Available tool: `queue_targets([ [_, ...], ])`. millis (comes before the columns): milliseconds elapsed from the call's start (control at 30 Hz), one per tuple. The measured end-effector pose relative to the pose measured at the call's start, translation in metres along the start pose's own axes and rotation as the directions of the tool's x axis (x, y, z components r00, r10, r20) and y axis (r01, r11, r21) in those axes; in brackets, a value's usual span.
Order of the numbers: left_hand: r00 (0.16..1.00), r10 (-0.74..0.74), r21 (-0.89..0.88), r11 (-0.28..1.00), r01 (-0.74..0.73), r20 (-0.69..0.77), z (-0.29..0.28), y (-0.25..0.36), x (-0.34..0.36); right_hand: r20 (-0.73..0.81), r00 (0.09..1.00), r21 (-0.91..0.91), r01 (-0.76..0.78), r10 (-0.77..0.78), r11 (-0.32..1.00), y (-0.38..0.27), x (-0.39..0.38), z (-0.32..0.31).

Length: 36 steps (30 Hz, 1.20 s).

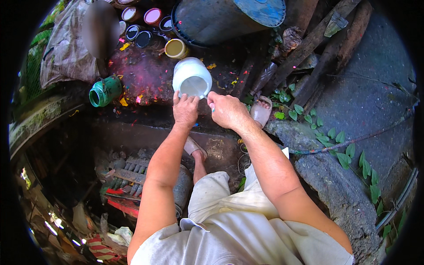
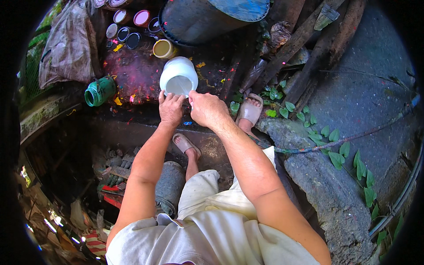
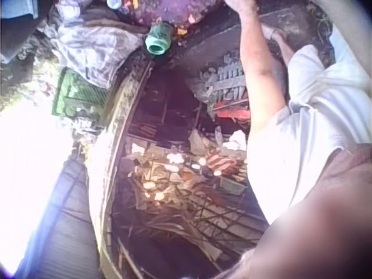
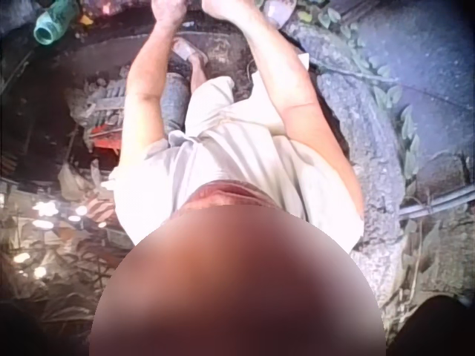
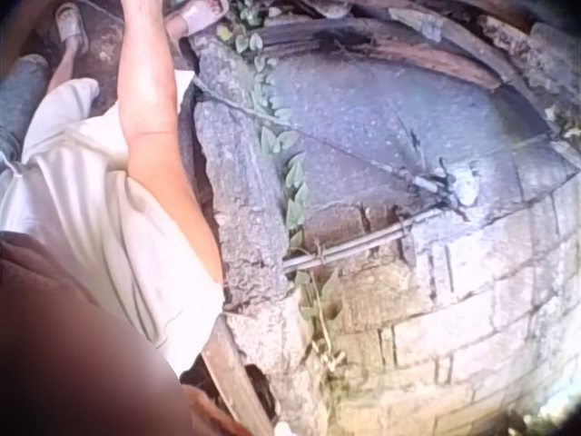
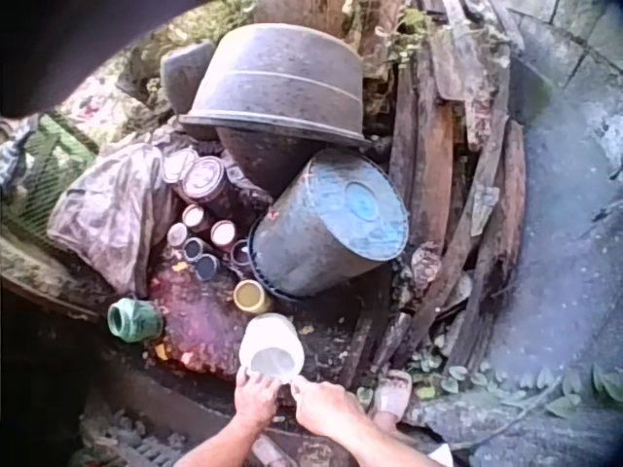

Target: The person scoops white powder from a plastic bag into a white container, then pours liquid from a green container into the same white container. They stir the mixture with a stick, repeatedly adding more powder and liquid while mixing.

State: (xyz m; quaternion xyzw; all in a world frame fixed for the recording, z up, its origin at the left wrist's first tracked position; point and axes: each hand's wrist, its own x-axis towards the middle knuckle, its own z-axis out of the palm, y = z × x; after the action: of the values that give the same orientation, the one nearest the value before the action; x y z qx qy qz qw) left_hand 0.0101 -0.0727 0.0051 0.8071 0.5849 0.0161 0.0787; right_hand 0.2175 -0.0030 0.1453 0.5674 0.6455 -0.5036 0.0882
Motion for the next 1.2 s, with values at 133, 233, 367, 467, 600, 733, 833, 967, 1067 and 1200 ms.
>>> queue_targets([
  [133, 1.000, 0.022, 0.018, 1.000, -0.022, -0.006, -0.002, -0.013, -0.007, 0.050, 0.999, -0.010, 0.011, -0.010, 1.000, -0.005, -0.002, 0.000],
  [233, 0.999, 0.028, 0.007, 1.000, -0.028, -0.035, 0.000, -0.017, -0.010, 0.041, 0.999, -0.008, 0.023, -0.022, 1.000, -0.004, -0.002, 0.002],
  [367, 0.999, -0.009, 0.025, 1.000, 0.010, -0.035, 0.002, -0.020, -0.010, 0.046, 0.998, 0.003, 0.042, -0.042, 0.999, -0.002, -0.002, 0.002],
  [467, 0.994, -0.098, -0.026, 0.995, 0.100, 0.052, -0.001, -0.021, 0.000, 0.051, 0.995, 0.060, 0.088, -0.091, 0.994, 0.001, -0.002, 0.003],
  [600, 0.984, -0.150, 0.013, 0.989, 0.150, 0.096, -0.015, -0.018, 0.031, -0.015, 0.997, 0.048, 0.078, -0.078, 0.996, 0.004, -0.005, 0.012],
  [733, 0.963, -0.206, -0.296, 0.922, 0.250, 0.171, -0.006, -0.021, 0.042, -0.027, 0.998, -0.001, 0.057, -0.057, 0.998, 0.003, -0.002, 0.010],
  [833, 0.883, -0.467, -0.552, 0.723, 0.416, 0.054, -0.009, -0.019, 0.056, -0.115, 0.993, -0.009, -0.040, 0.039, 0.999, 0.006, -0.002, -0.010],
  [967, 0.633, -0.746, -0.876, 0.147, 0.459, 0.206, 0.000, -0.059, 0.044, -0.232, 0.966, 0.006, -0.112, 0.110, 0.994, 0.035, 0.005, -0.035],
  [1067, 0.529, -0.748, -0.909, -0.254, 0.331, 0.401, -0.007, -0.074, 0.037, -0.227, 0.959, 0.023, -0.166, 0.167, 0.986, 0.037, 0.007, -0.041],
  [1200, 0.580, -0.600, -0.799, -0.579, 0.161, 0.551, -0.016, -0.088, 0.024, -0.224, 0.963, 0.006, -0.153, 0.150, 0.988, 0.038, 0.011, -0.044],
])
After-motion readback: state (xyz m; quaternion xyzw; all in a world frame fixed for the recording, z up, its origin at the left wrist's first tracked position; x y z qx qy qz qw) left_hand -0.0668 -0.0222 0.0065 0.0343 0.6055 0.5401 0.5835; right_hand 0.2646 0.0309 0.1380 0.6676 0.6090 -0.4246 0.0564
